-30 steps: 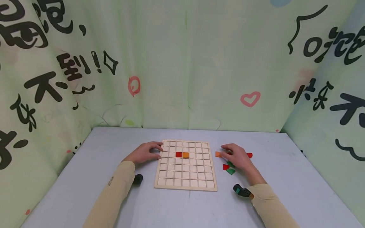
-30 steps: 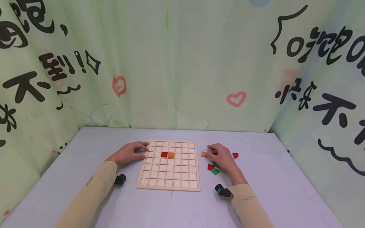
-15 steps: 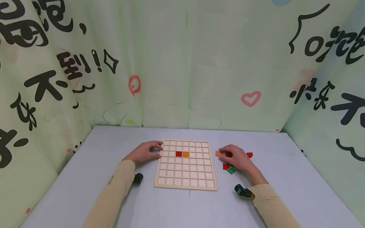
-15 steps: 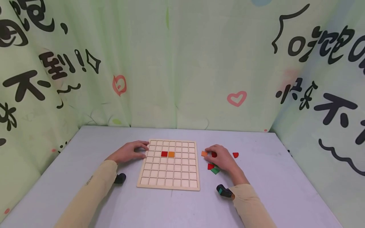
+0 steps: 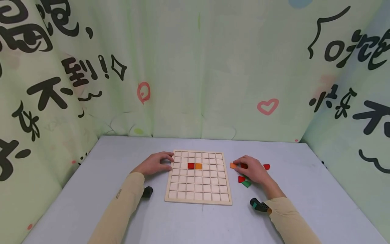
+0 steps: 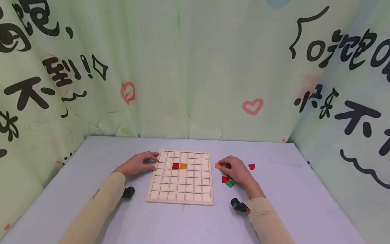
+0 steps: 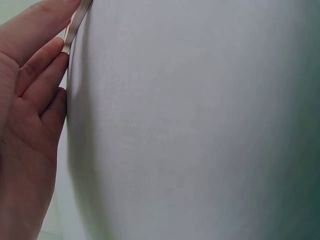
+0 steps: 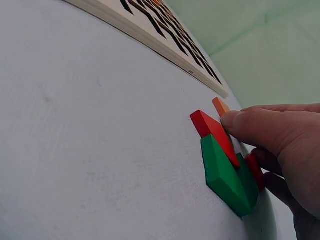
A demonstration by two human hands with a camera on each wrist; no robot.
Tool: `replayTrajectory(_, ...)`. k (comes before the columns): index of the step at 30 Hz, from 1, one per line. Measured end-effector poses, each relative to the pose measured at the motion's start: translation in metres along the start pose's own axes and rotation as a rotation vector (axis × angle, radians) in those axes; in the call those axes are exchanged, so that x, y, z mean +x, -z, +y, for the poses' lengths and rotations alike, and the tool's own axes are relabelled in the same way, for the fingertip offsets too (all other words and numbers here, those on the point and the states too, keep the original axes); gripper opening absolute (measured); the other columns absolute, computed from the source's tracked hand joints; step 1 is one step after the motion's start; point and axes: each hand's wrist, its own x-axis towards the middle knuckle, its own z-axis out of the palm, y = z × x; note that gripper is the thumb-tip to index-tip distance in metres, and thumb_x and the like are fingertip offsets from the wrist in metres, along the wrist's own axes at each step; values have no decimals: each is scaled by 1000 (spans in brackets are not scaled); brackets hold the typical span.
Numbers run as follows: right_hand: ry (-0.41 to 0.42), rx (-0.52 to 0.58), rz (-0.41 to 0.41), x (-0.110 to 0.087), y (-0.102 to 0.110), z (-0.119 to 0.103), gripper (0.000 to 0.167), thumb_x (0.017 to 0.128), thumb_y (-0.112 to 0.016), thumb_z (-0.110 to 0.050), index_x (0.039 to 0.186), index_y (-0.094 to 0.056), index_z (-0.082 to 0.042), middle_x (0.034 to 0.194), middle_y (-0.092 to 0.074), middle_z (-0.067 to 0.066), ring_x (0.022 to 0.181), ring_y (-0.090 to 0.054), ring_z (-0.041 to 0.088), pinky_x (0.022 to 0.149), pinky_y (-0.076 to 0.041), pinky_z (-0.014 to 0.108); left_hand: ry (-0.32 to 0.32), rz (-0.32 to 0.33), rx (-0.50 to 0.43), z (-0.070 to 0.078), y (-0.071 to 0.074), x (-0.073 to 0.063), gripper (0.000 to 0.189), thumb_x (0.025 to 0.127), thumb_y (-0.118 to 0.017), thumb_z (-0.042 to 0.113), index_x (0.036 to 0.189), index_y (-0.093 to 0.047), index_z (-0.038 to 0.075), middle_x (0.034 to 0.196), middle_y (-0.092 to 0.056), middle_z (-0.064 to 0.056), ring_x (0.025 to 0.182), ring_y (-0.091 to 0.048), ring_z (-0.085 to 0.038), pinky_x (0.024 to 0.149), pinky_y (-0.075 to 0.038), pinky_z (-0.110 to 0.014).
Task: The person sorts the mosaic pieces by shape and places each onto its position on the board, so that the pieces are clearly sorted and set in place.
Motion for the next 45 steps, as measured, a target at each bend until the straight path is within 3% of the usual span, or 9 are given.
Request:
replayTrajectory(21, -18, 34, 23, -1, -3, -1, 30, 90, -71, -17, 116, -69, -3, 119, -62, 17, 113, -56, 36, 96, -48, 53, 0, 0, 10, 2, -1, 1, 26, 84, -78, 20, 109, -70, 17, 146, -49, -2, 141, -35, -27, 115, -30, -44)
replayTrajectory(34, 45, 20, 54, 1, -4, -4, 27, 90, -70, -12, 115, -71, -3, 113, -66, 14, 107, -59, 33, 92, -51, 50, 12, -2, 20, 4, 1, 0, 27, 84, -78, 20, 110, -70, 16, 146, -49, 0, 141, -35, -26, 116, -29, -43)
replayTrajectory(45, 20, 82, 102, 6, -3, -15, 28, 92, -70, -13, 118, -70, -4, 114, -65, 14, 99, -62, 29, 84, -56, 43, -11, 3, 29, -1, 0, 1, 28, 85, -77, 22, 111, -70, 16, 146, -50, -1, 141, -36, -26, 115, -30, -43)
